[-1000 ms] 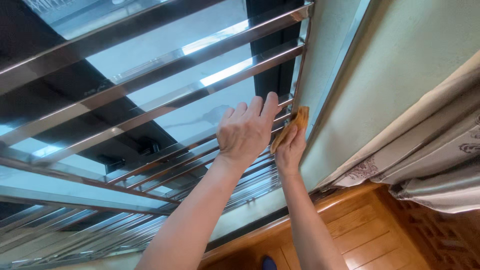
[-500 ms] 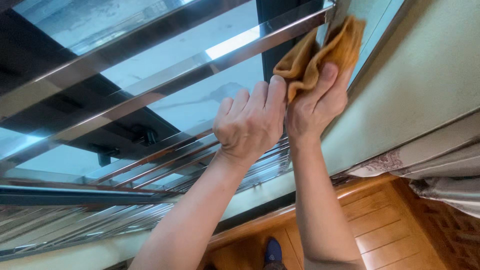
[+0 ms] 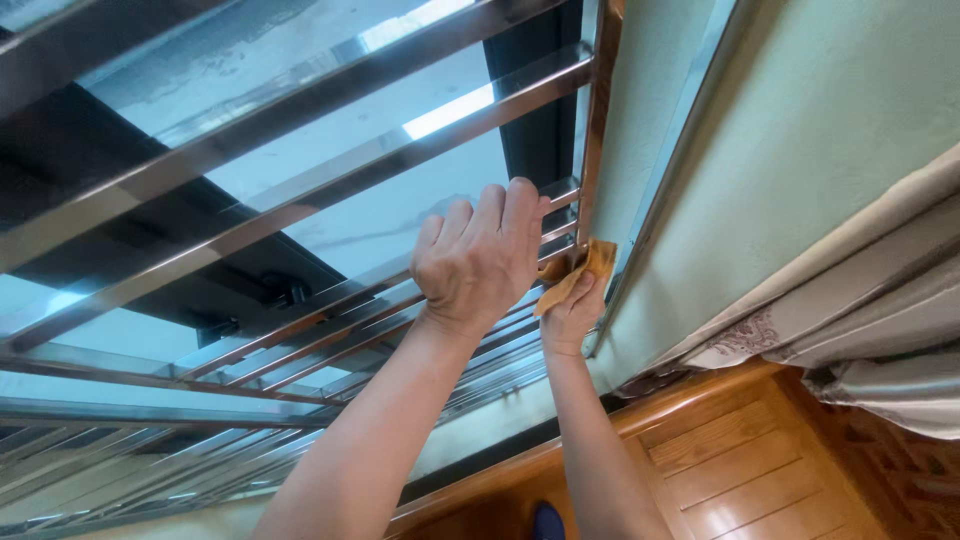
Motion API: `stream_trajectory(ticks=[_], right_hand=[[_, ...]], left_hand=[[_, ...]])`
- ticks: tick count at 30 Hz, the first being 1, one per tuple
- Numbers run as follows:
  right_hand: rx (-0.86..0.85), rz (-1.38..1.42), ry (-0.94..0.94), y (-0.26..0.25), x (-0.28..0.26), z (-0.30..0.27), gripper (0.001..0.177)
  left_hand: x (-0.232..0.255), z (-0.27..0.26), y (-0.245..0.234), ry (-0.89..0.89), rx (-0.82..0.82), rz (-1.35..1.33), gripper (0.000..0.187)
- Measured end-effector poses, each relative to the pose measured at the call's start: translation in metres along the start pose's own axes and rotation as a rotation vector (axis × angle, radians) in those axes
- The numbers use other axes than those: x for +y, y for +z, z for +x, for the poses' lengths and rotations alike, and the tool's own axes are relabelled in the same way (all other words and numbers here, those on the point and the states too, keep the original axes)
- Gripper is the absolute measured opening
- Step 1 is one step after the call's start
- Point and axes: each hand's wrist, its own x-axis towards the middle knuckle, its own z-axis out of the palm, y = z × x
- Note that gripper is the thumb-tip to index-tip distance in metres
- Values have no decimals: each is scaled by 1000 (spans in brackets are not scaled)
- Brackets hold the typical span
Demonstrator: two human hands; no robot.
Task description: The person wipes the bars of a metal window grill and the adjacent window frame with a cloth, moving the cloth along each bar and into the corners of the frame.
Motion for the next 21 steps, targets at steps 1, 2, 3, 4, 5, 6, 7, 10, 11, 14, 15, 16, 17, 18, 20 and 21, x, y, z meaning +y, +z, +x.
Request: stream_trajectory(ticks=[1,2,3,4,5,6,7,10,11,14,15,16,17,18,20,21], right_hand=[[4,3,-9,0,-11,4,57],[12,31,-5,-1,-26,9,55],[20,59,-1,-4,-46,16,53],[22,69,-9,-4,-68,27,53],[-33,139,13,-4,-92,43,51],[-94,197,51,-7,-116,54,49],[-99,234,-58,-5,-139,75,45],[-83,205,-355,-3,-209,125,42],[-75,202,-386,-3,-228,130,42],[-64,278,-418,1,-242,136,46],[-64,274,-416,2,-229,133,46],[-41,231,-418,2,-208,121,47],[-19,191,-421,1,-182,108,48],[-54,210,-341,0,-153,93,49],[-115,184,-205,-4,-92,60,53],[-140,136,-148,-5,-64,44,55]], left_hand=[[0,0,-2,-1,0,6,22],[0,0,-5,-3,12,10,22],[1,1,-7,0,16,15,21],[0,3,-7,7,19,24,20],[-1,6,-4,10,30,31,20],[0,3,-4,2,17,26,21],[1,0,-4,-6,4,20,21],[1,-3,-1,-18,-27,14,6],[0,-2,-2,-18,-27,14,6],[-2,-2,-3,-6,-38,-24,13],[-2,-2,-1,-9,-19,-23,11],[-1,-3,0,-8,-10,-25,11],[1,-5,-1,-6,-23,-31,11],[1,-4,0,-8,-25,-11,15],[1,-3,2,-10,-34,8,22],[-1,-4,2,-1,-45,19,23]])
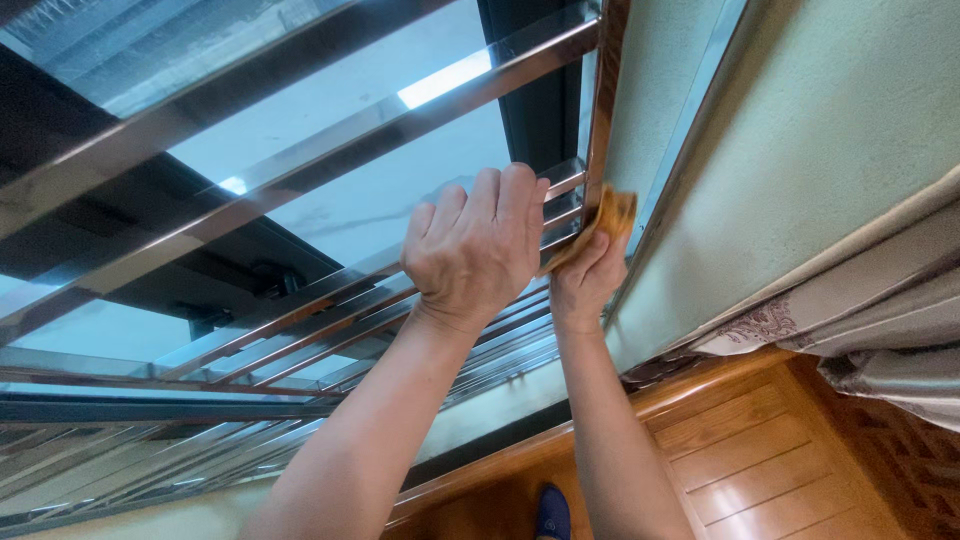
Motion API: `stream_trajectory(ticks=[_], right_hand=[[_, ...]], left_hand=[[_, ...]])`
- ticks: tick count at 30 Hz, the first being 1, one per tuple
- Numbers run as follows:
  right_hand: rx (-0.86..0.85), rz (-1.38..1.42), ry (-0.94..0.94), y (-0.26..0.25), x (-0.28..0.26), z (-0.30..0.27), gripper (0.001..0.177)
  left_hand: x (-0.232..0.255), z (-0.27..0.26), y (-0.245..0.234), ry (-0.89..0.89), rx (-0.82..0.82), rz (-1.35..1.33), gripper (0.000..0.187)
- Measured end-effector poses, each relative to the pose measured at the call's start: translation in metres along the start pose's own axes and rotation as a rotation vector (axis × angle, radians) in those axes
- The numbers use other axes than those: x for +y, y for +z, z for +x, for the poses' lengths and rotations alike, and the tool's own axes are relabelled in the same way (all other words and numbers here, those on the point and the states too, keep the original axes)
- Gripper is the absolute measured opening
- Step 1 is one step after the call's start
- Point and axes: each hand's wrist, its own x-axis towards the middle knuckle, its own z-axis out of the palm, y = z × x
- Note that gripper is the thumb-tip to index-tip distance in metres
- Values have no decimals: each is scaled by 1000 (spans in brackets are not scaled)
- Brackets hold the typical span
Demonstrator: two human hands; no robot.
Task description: The person wipes the bars of a metal window grill and the adjacent window frame with a cloth, moving the cloth along each bar and into the corners of the frame.
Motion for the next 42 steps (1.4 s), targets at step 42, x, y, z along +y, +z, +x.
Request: stream_trajectory(ticks=[42], right_hand=[[66,88,-269,11,-110,96,45]], left_hand=[[-1,-1,-7,-28,58,-29,15]])
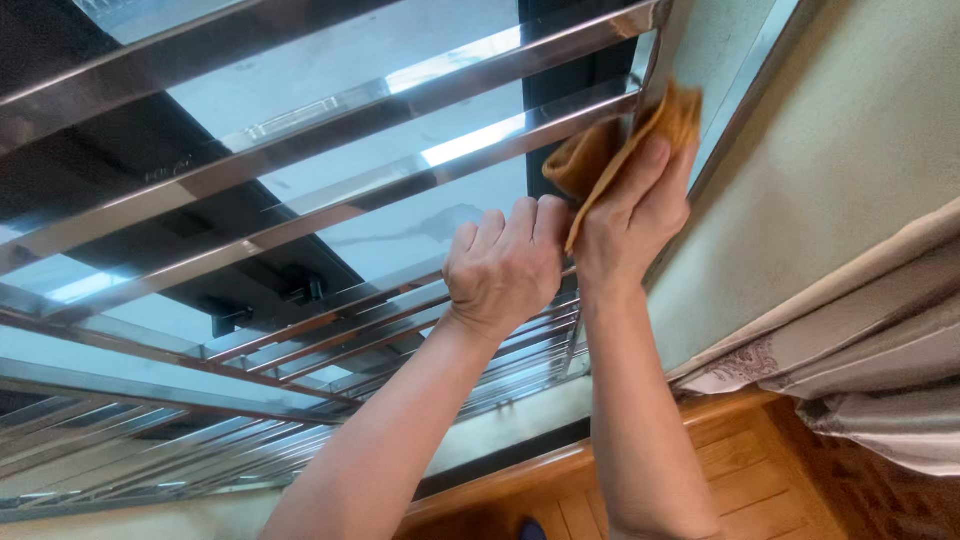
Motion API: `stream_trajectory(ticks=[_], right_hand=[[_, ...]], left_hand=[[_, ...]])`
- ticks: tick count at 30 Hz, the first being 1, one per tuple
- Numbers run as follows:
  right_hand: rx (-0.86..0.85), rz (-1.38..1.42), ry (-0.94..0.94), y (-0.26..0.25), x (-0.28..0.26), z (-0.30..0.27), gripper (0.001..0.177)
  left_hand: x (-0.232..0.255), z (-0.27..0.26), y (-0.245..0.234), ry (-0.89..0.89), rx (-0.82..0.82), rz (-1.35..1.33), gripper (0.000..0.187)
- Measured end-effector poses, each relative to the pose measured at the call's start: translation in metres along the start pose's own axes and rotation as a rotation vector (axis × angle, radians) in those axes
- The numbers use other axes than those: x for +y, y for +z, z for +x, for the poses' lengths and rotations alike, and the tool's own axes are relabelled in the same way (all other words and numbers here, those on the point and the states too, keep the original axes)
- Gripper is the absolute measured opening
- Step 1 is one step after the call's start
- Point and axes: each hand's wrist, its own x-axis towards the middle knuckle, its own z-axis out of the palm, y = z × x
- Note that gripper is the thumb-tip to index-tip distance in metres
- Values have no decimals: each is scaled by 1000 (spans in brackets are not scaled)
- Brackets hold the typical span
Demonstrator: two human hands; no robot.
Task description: The person wipes the bars of a metal window grill and the adjacent window frame with a cloth, moving the cloth along each bar and into the corners of the frame.
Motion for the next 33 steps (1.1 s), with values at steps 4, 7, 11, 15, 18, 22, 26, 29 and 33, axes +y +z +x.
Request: stream_trajectory(ticks=[4,7,11,15,18,22,26,29,33], right_hand=[[22,23,-29,12,-29,30,43],[61,41,-19,9,-10,6,47],[49,-82,160,-11,48,-79,57],[8,-189,253,-29,100,-150,57],[58,-183,338,-32,101,-167,56],[97,-13,352,-10,58,-92,47],[77,1,52,4,-10,-1,42],[59,115,8,17,-43,53,41],[91,43,5,15,-31,24,45]], left_hand=[[-1,2,1,9,0,2,16],[-1,1,3,-2,0,-9,9],[-1,0,6,-6,8,-21,24],[-1,2,5,13,3,29,26],[-1,-1,2,5,2,25,25],[-1,10,0,1,50,10,22],[0,3,-2,-5,47,-53,21],[0,7,-4,-10,11,-22,19],[-2,3,1,-9,7,-22,14]])
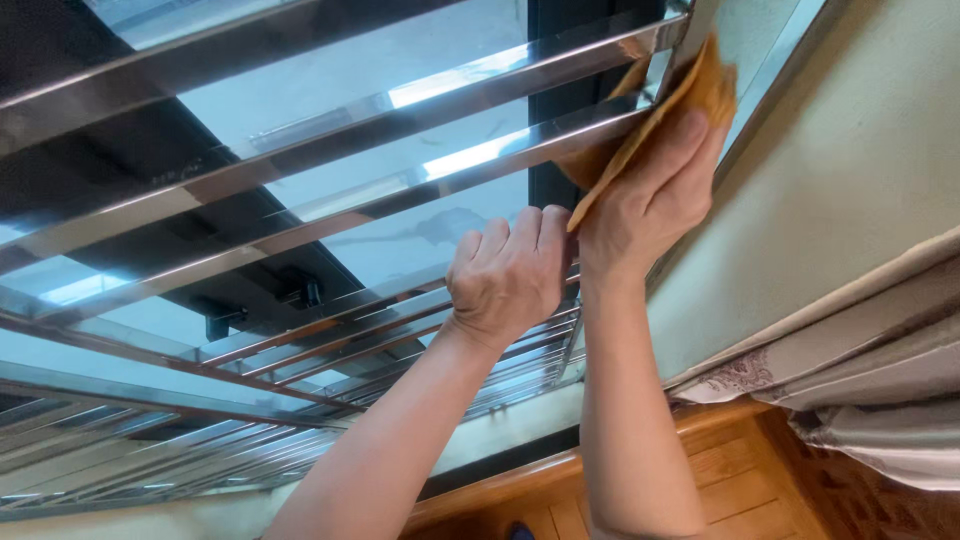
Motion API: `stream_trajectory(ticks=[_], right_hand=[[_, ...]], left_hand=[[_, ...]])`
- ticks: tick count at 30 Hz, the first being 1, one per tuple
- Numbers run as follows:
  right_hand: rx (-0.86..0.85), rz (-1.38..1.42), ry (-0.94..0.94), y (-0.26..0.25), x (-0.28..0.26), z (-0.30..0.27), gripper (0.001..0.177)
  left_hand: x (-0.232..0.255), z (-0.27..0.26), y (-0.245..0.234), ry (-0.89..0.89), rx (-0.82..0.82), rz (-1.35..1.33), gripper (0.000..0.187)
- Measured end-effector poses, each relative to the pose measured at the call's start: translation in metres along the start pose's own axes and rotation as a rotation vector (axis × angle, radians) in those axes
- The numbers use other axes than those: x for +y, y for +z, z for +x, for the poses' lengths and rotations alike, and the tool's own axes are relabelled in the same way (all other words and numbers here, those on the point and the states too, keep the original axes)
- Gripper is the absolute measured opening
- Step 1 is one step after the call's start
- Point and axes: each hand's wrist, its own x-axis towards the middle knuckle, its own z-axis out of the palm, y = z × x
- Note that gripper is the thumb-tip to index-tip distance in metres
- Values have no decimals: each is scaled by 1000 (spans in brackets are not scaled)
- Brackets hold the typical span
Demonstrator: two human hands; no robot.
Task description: The person wipes the bars of a metal window grill and the adjacent window frame with a cloth, moving the cloth along each bar and into the corners of the frame.
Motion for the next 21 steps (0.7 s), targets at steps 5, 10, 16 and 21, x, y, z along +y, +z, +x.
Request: stream_trajectory(ticks=[5,10,16,21], right_hand=[[41,-142,185,-34,77,-99,53],[-15,-237,371,-68,149,-178,59],[6,-281,387,-75,147,-195,53],[64,-210,436,-45,83,-121,46]], left_hand=[[3,-2,3,8,-4,13,27],[3,0,5,28,-4,59,27],[5,3,3,22,2,100,25],[6,7,4,5,28,72,25]])
